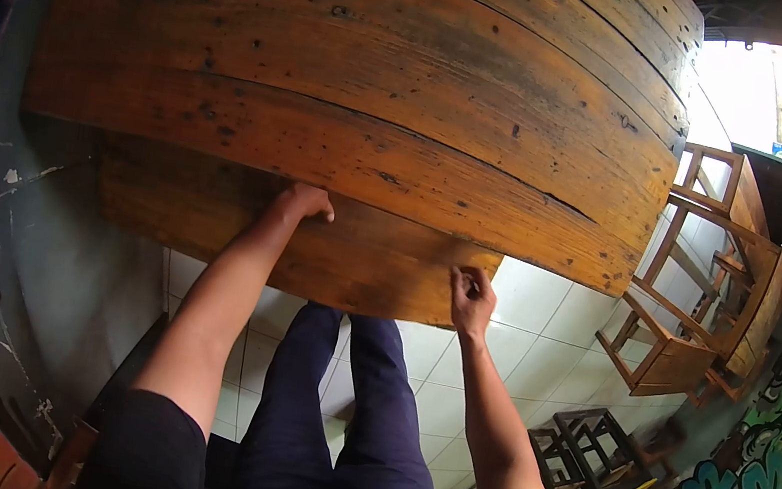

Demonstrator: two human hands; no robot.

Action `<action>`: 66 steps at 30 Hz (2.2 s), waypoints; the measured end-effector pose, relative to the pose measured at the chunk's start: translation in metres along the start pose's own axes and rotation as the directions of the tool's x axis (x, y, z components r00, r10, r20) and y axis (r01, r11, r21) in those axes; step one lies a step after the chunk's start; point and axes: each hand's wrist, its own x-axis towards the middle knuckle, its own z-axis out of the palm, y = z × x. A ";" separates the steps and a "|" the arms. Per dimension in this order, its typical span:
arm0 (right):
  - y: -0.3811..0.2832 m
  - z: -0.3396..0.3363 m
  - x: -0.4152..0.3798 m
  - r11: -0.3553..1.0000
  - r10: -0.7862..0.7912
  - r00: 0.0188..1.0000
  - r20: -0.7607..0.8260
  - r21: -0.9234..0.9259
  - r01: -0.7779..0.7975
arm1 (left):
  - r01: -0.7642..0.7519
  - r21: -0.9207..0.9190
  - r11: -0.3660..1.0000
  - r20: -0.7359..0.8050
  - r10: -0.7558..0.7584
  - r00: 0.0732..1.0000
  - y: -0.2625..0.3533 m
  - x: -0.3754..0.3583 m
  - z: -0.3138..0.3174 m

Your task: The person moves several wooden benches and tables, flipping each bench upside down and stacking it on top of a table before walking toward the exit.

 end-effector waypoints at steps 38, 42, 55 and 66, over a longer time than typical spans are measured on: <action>-0.009 -0.092 -0.005 0.980 -0.010 0.996 0.093 0.197 -0.009 | -0.051 0.164 0.985 -0.378 0.110 0.919 0.029 -0.189 0.068; 0.018 -0.087 0.000 0.998 0.032 0.966 0.258 -0.052 -0.019 | -0.032 0.167 0.985 -0.369 0.093 0.925 0.035 -0.189 0.065; 0.023 -0.092 -0.007 0.984 0.040 0.981 0.191 -0.177 -0.005 | -0.039 0.196 0.980 -0.392 0.115 0.913 0.035 -0.189 0.081; 0.134 -0.117 -0.020 0.791 0.606 0.795 0.016 0.097 -0.605 | -0.001 0.309 0.951 -0.327 0.107 0.939 0.019 -0.199 0.088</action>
